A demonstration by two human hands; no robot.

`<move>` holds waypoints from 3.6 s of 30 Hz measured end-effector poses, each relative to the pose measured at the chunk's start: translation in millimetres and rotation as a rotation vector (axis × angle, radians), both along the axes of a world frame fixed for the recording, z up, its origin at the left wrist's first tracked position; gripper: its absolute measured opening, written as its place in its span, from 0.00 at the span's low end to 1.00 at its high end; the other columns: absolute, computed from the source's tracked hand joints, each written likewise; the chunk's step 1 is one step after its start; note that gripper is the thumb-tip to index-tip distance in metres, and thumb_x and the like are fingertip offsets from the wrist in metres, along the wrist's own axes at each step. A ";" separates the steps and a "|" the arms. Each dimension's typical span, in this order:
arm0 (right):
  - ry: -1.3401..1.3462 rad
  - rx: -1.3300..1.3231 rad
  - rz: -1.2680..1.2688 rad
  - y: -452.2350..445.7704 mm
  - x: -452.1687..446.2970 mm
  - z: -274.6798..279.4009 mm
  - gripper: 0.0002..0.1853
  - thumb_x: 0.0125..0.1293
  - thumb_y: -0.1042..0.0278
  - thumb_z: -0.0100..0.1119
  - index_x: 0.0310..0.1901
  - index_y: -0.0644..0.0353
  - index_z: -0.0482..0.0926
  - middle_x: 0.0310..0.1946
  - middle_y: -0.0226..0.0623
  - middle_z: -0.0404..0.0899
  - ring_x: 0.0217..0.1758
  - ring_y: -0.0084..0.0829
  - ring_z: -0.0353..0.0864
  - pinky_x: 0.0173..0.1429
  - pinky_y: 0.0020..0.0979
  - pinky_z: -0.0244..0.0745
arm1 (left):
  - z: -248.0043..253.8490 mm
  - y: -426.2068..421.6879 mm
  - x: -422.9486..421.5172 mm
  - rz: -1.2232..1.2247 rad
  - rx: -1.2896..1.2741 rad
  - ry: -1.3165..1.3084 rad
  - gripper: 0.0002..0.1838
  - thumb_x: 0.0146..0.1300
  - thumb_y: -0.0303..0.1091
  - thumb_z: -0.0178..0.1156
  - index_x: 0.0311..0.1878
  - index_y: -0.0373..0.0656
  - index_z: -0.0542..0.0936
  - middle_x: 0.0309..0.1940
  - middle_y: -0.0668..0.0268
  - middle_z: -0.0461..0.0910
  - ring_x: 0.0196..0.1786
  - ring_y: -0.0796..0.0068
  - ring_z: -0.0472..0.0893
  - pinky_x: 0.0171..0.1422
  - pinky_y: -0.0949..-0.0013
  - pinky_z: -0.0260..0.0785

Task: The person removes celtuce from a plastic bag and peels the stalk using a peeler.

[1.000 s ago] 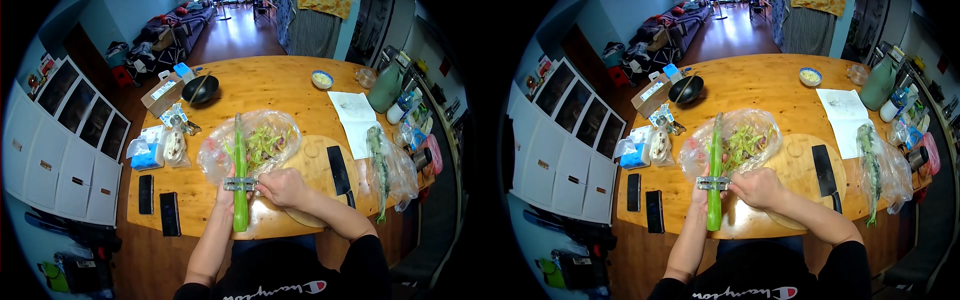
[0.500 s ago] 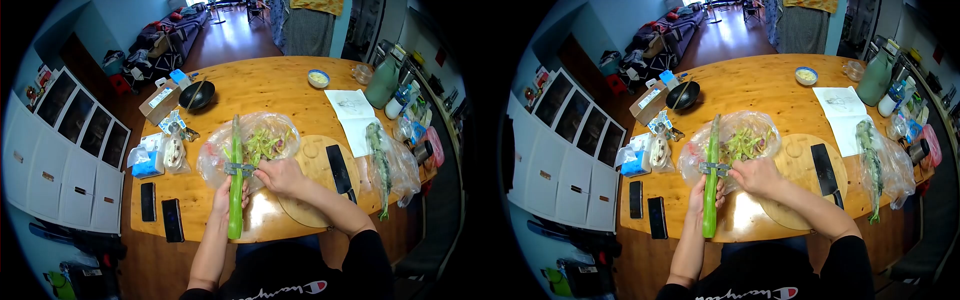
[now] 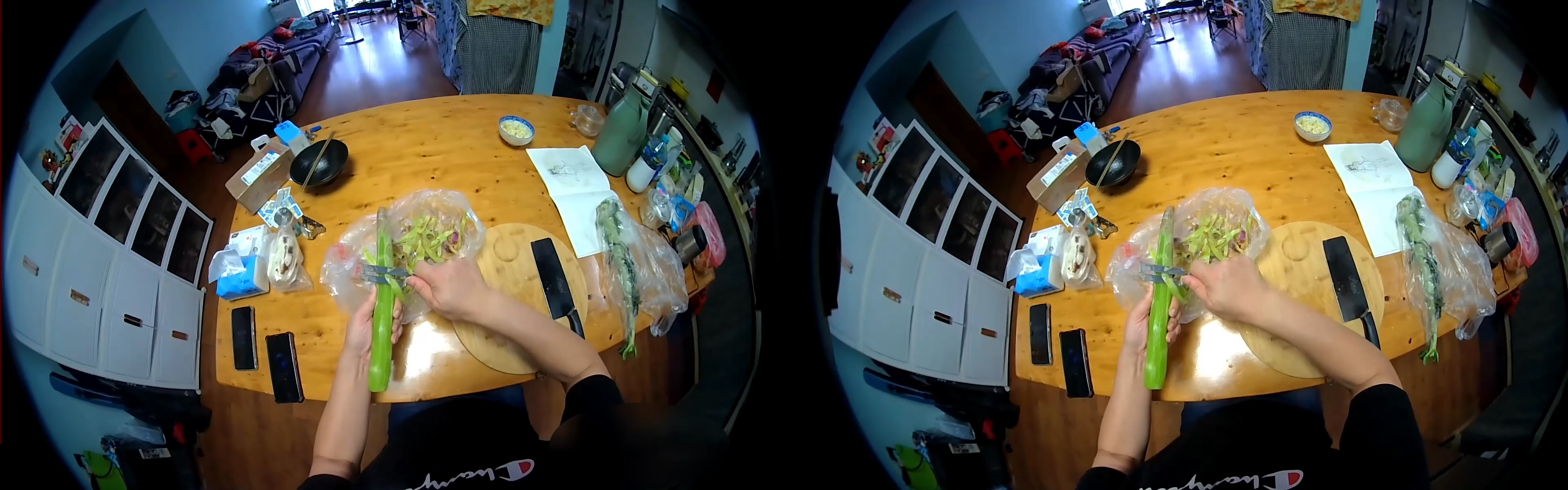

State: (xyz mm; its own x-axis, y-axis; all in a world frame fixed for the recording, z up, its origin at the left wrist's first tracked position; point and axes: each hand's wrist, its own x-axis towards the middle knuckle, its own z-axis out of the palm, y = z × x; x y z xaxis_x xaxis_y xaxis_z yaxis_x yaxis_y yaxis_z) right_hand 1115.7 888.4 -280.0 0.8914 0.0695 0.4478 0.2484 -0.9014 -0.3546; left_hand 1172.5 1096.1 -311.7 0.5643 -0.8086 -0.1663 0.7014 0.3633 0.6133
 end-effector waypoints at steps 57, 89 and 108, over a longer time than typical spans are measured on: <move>0.181 -0.065 -0.115 -13.3 11.4 13.9 0.20 0.76 0.47 0.49 0.35 0.54 0.78 0.21 0.43 0.81 0.26 0.49 0.83 0.32 0.52 0.74 | 19.8 -6.4 -10.9 0.082 0.237 -0.138 0.20 0.82 0.50 0.40 0.67 0.50 0.66 0.33 0.65 0.74 0.24 0.78 0.75 0.19 0.76 0.72; 0.209 0.063 -0.185 -26.1 16.2 6.4 0.22 0.76 0.46 0.48 0.34 0.54 0.78 0.22 0.45 0.81 0.27 0.52 0.82 0.34 0.53 0.73 | 27.2 -4.9 -18.4 0.049 0.335 -0.163 0.23 0.82 0.54 0.37 0.68 0.52 0.64 0.31 0.66 0.72 0.25 0.78 0.73 0.19 0.76 0.72; -0.002 0.098 -0.074 -15.8 2.3 1.5 0.18 0.74 0.49 0.55 0.31 0.53 0.77 0.17 0.41 0.78 0.21 0.48 0.80 0.25 0.48 0.72 | 17.8 1.0 -13.5 0.057 0.299 -0.107 0.23 0.80 0.57 0.41 0.46 0.44 0.71 0.27 0.66 0.73 0.20 0.80 0.75 0.17 0.76 0.72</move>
